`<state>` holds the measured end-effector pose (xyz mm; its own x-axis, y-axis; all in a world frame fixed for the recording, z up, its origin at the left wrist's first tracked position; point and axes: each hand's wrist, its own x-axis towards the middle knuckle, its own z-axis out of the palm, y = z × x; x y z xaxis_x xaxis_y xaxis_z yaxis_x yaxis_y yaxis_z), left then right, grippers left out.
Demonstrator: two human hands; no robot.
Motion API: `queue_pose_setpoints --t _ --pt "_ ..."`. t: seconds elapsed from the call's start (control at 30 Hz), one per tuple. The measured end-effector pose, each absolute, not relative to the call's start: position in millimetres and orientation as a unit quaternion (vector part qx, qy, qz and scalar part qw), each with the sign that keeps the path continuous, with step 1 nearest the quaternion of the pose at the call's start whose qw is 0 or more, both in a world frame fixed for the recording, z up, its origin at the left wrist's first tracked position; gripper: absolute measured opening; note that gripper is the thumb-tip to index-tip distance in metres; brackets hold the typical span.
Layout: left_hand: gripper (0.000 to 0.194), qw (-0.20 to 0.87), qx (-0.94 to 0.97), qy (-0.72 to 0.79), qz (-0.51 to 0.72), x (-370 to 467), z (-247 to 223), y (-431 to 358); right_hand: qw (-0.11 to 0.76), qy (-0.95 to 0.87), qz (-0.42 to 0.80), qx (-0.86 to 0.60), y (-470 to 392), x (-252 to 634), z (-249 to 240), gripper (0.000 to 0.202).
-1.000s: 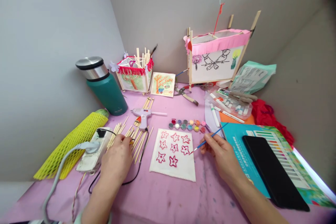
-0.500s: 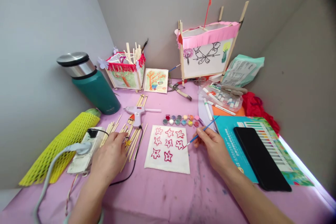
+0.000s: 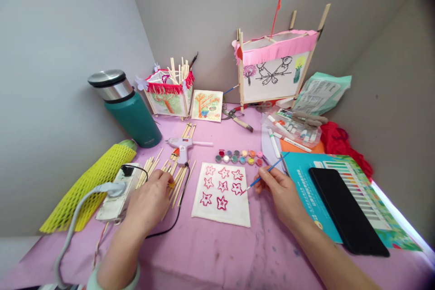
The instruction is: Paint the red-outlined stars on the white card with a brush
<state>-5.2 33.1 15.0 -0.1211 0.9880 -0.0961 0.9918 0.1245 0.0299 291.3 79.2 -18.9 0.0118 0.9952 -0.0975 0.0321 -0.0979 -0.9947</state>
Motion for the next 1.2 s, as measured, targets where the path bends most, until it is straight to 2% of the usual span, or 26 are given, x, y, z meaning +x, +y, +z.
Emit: queue_pose_setpoints --t 0.13,0.33,0.67,0.77,0.87,1.0,1.2 --pt "0.028 0.053 0.663 0.747 -0.028 -5 16 35 0.470 -0.478 0.510 -0.539 79 290 -17 0.037" --pt "0.020 0.065 0.654 0.753 -0.003 -4 17 36 0.465 -0.487 0.504 -0.541 80 292 -20 0.037" --pt "0.015 0.056 0.611 0.776 0.146 -2 21 30 0.518 -0.474 0.477 -0.529 79 293 -17 0.032" --pt "0.014 0.090 0.641 0.741 0.182 21 18 21 0.520 -0.477 0.462 -0.537 78 293 -14 0.032" --pt "0.016 0.191 0.713 0.631 0.239 57 11 13 0.525 -0.474 0.462 -0.534 78 291 -13 0.032" --pt "0.017 0.261 0.736 0.600 0.173 99 4 11 0.543 -0.463 0.464 -0.525 78 292 -13 0.030" --pt "0.021 0.221 0.740 0.624 0.121 125 3 18 0.577 -0.443 0.447 -0.521 78 296 -13 0.029"
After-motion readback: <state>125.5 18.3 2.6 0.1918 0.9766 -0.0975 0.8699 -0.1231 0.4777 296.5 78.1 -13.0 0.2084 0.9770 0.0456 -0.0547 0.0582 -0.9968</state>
